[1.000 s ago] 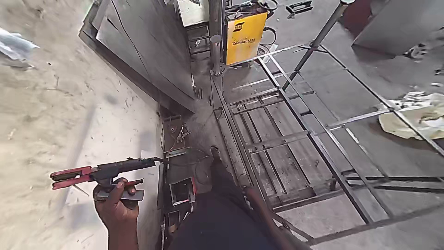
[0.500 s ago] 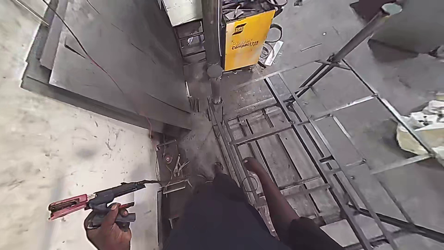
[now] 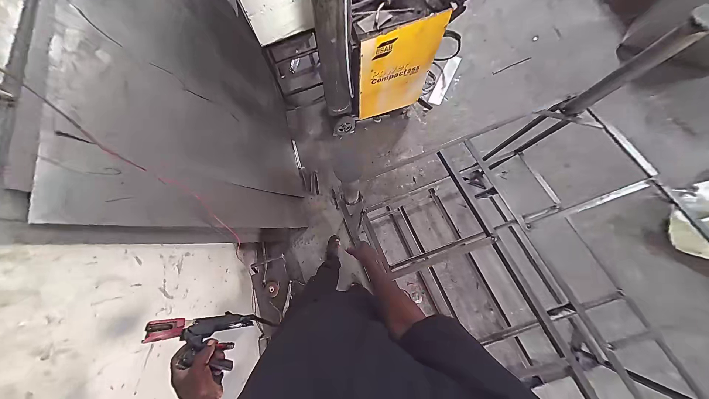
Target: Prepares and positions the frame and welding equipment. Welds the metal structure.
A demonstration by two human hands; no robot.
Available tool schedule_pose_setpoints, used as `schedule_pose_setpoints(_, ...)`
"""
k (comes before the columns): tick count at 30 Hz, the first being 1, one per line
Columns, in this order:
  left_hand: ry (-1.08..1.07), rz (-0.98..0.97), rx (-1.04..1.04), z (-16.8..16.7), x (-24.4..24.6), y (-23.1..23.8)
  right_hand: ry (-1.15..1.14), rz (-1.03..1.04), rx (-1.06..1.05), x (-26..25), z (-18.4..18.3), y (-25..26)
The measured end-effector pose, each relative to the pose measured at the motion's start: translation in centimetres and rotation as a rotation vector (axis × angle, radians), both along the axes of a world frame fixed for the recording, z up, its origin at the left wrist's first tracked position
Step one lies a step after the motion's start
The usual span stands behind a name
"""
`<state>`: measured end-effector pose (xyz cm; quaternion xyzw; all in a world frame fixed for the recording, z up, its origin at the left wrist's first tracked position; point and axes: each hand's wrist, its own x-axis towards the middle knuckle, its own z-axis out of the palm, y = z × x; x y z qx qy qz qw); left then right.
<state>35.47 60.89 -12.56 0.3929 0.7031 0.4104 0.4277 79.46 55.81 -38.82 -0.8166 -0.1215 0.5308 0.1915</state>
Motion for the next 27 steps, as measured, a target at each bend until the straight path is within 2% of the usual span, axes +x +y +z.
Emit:
schedule_pose_setpoints(2,-0.003,0.013,-0.065,-2.0,1.2,3.1,0.12,-0.154,-0.034,0.6,-2.3,1.5)
schedule_pose_setpoints(4,-0.013,0.026,-0.087,-3.2,3.0,6.4,0.168,-0.198,-0.103,1.1,-2.8,2.7)
schedule_pose_setpoints(11,-0.034,-0.017,-0.162,-5.2,8.8,16.4,0.165,0.075,-0.238,3.6,-1.6,4.3)
schedule_pose_setpoints(14,-0.048,-0.078,-0.174,-6.2,11.3,20.1,0.137,0.086,-0.237,5.9,-1.7,5.5)
schedule_pose_setpoints(19,-0.068,-0.253,-0.166,-8.7,14.8,23.9,0.132,-0.086,-0.233,10.4,-2.8,6.9)
schedule_pose_setpoints(23,-0.056,-0.284,-0.206,-8.4,16.9,25.7,0.163,-0.319,-0.276,11.6,-3.0,8.5)
schedule_pose_setpoints(25,-0.007,-0.275,-0.231,-8.1,17.2,26.6,0.143,-0.334,-0.328,11.5,-3.2,8.9)
schedule_pose_setpoints(27,0.038,-0.27,-0.242,-7.9,17.2,27.6,0.109,-0.226,-0.383,11.9,-3.4,9.2)
